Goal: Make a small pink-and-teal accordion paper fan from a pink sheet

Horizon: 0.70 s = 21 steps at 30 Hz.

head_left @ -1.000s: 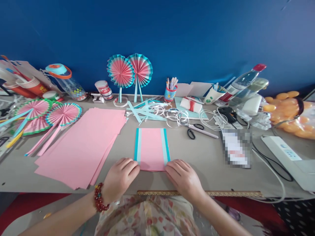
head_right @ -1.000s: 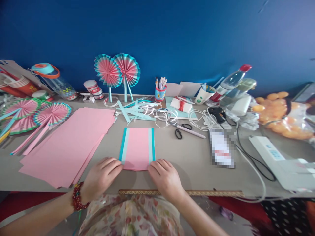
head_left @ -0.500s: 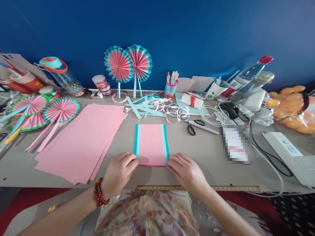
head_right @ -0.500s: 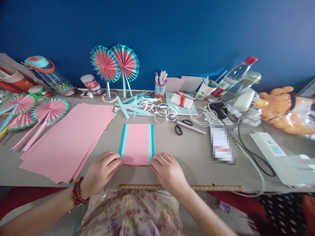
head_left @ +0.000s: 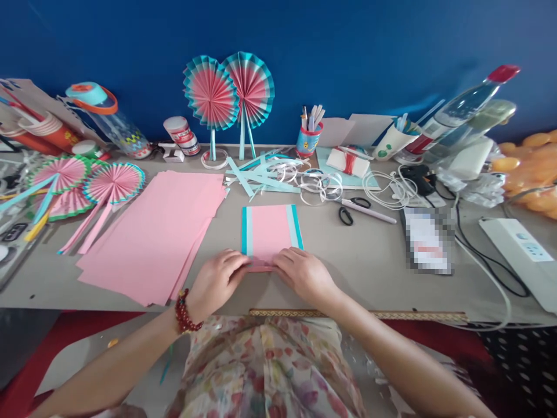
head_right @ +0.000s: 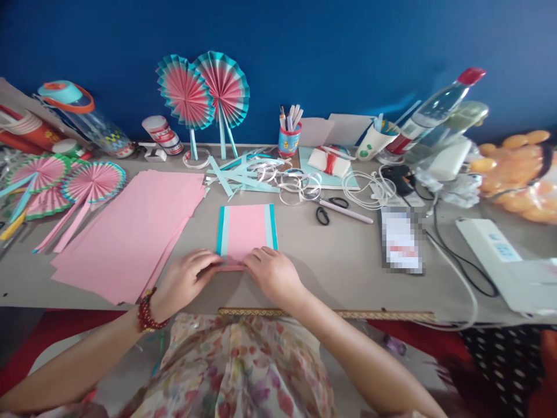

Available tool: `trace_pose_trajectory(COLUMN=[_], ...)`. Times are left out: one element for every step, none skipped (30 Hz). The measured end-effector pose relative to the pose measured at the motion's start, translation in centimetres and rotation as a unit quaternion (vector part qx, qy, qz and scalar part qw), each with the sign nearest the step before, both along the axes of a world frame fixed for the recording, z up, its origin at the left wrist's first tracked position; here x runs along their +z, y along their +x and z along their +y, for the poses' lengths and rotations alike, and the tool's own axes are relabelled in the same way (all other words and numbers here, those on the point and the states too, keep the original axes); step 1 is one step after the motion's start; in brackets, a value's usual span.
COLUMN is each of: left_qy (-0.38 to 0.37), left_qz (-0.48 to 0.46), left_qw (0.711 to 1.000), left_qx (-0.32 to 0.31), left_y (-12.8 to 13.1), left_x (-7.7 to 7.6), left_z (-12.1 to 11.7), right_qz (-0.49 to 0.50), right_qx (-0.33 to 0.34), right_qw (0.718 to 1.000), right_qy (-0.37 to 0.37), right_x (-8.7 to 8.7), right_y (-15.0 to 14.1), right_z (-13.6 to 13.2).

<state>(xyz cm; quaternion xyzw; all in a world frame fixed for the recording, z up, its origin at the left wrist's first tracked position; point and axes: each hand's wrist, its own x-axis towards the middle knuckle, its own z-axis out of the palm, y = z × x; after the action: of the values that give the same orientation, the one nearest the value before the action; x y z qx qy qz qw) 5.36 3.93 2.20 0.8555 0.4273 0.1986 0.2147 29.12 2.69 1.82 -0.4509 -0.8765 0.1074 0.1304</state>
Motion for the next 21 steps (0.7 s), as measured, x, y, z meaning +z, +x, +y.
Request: trace_pose_trajectory(left_qy=[-0.007,-0.015,-0.024,-0.034,-0.044,-0.053,-0.061,-0.069,-0.075,-0.080,-0.085,-0.090,-0.097,-0.103,-0.110,-0.115,-0.119,-0.120,-0.121,-0.121,-0.119], left_qz=[0.001,0.004,0.008,0.014,0.020,0.026,0.032,0.037,0.040,0.041,0.040,0.038,0.038,0.038,0.038,0.038,0.039,0.040,0.042,0.044,0.046], left_qw=[1.000,1.000,1.000,0.999,0.999,0.998,0.998,0.997,0.996,0.996,0.996,0.995,0.995,0.994,0.993,0.993,0.992,0.992,0.992,0.992,0.992], left_qx=[0.007,0.010,0.011,0.011,0.011,0.011,0.010,0.011,0.010,0.009,0.009,0.009,0.008,0.007,0.005,0.004,0.004,0.003,0.002,0.001,0.000], left_y=[0.0,0.0,0.0,0.0,0.0,0.0,0.1,0.1,0.1,0.2,0.2,0.1,0.1,0.1,0.1,0.0,0.0,0.0,0.0,0.0,0.0], left_x=[0.1,0.1,0.2,0.3,0.4,0.5,0.6,0.7,0.7,0.7,0.8,0.8,0.8,0.8,0.8,0.8,0.9,0.9,1.0,1.0,1.0], left_z=[0.2,0.3,0.5,0.6,0.8,0.9,1.1,1.2,1.4,1.5,1.7,1.8,1.9,2.0,2.1,2.1,2.1,2.1,2.0,2.0,1.9], right_qz=[-0.006,-0.014,-0.022,-0.030,-0.034,-0.036,-0.034,-0.031,-0.027,-0.023,-0.018,-0.014,-0.010,-0.007,-0.005,-0.004,-0.003,-0.003,-0.005,-0.007,-0.010], right_qx=[0.002,0.003,0.004,0.003,-0.001,-0.004,-0.007,-0.009,-0.006,-0.008,-0.009,-0.010,-0.011,-0.010,-0.008,-0.006,-0.004,-0.003,-0.005,-0.008,-0.012], right_qw=[1.000,1.000,0.999,0.999,0.998,0.997,0.995,0.993,0.991,0.990,0.988,0.987,0.987,0.986,0.986,0.986,0.986,0.986,0.986,0.986,0.985], right_qy=[-0.009,-0.018,-0.029,-0.041,-0.056,-0.074,-0.093,-0.113,-0.131,-0.142,-0.150,-0.158,-0.162,-0.165,-0.166,-0.165,-0.164,-0.165,-0.166,-0.168,-0.170], right_x=[0.1,0.3,0.5,0.7,0.9,1.1,1.2,1.4,1.5,1.6,1.6,1.6,1.6,1.6,1.6,1.5,1.5,1.6,1.6,1.7,1.7], right_y=[0.0,0.0,-0.1,-0.1,-0.1,-0.1,-0.1,0.0,0.0,0.1,0.2,0.2,0.2,0.3,0.2,0.2,0.2,0.1,0.1,0.0,0.0], right_z=[0.3,0.5,0.8,1.0,1.3,1.5,1.8,2.0,2.3,2.5,2.7,2.9,3.0,3.1,3.2,3.2,3.3,3.3,3.3,3.3,3.3])
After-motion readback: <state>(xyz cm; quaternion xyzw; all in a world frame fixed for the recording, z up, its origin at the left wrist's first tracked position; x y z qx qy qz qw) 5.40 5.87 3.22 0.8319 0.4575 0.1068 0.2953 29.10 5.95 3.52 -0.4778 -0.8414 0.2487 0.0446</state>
